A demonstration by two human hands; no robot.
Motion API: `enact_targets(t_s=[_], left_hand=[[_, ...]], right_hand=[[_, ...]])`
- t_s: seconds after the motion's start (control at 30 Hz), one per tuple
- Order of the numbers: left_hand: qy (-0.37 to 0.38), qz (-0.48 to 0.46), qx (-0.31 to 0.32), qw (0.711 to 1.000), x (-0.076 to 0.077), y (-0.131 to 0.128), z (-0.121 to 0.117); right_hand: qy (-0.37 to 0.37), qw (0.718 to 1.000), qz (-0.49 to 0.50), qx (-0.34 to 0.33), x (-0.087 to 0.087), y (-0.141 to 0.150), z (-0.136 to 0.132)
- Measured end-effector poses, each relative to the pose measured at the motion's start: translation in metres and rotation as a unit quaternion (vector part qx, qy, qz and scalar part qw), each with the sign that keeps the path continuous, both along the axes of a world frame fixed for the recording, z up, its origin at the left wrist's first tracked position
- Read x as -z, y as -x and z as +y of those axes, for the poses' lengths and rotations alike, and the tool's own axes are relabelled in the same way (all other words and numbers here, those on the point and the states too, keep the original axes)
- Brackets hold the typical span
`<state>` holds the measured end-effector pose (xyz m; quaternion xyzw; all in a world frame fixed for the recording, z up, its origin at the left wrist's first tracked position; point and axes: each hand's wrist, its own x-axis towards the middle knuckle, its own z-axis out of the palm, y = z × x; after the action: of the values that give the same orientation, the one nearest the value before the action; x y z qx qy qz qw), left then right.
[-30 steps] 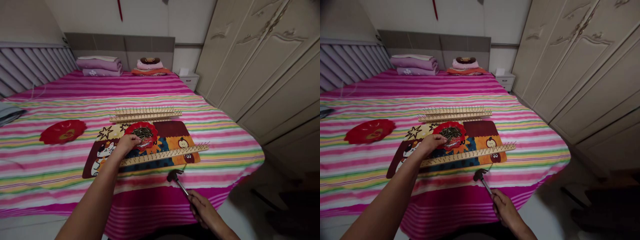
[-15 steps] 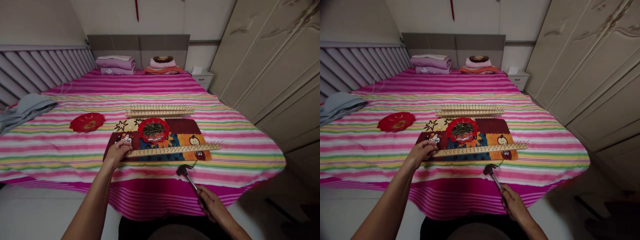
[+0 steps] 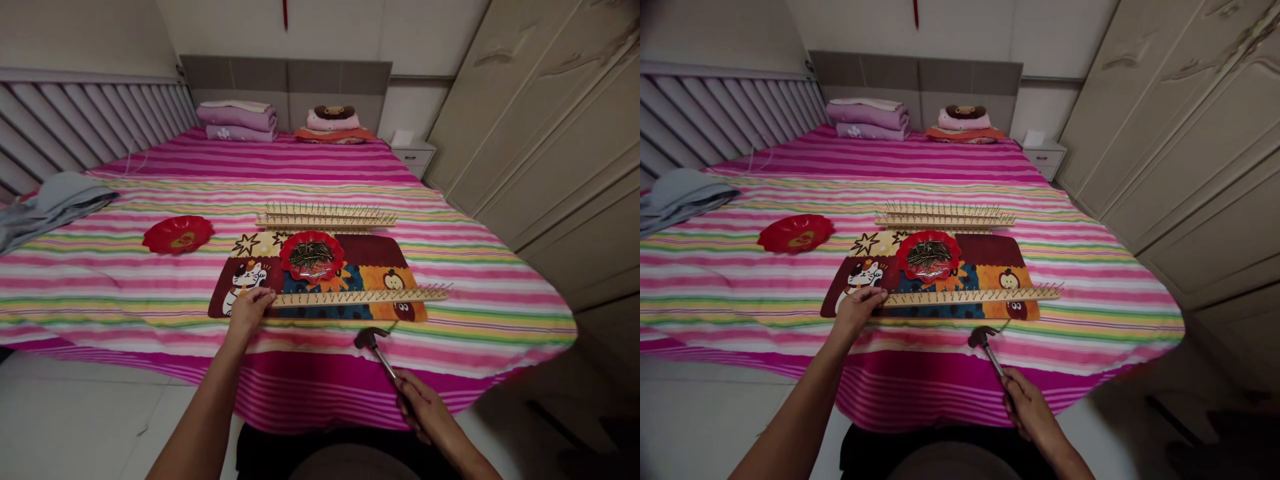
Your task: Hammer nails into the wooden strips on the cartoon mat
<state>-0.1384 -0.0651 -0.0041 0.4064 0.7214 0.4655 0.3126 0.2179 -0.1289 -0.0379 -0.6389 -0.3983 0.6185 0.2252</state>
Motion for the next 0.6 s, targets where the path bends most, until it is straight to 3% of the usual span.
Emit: enact_targets(t_s=[0.2, 0.4, 0.5, 0.6], left_hand=[[-0.002, 0.024, -0.019, 1.000, 0.001, -0.003, -0.001], [-0.005, 0.065, -0.009, 0.998, -0.003, -0.008, -0.002], [-0.018, 0.153, -0.006, 0.988, -0.005, -0.012, -0.005], [-0.030, 0.223, 0.002, 0.974, -0.003, -0.014, -0.007]], right_hand=[[0.013, 1.000, 0.006, -0.010, 0.011, -0.004, 0.002], [-0.023, 0.999, 0.022, -0.005, 0.010, -0.002, -0.005], [-0.068, 0.996, 0.032, -0.044, -0.001, 0.007, -0.006], [-0.102, 0.983, 0.047, -0.145, -0.026, 0.027, -0.001]])
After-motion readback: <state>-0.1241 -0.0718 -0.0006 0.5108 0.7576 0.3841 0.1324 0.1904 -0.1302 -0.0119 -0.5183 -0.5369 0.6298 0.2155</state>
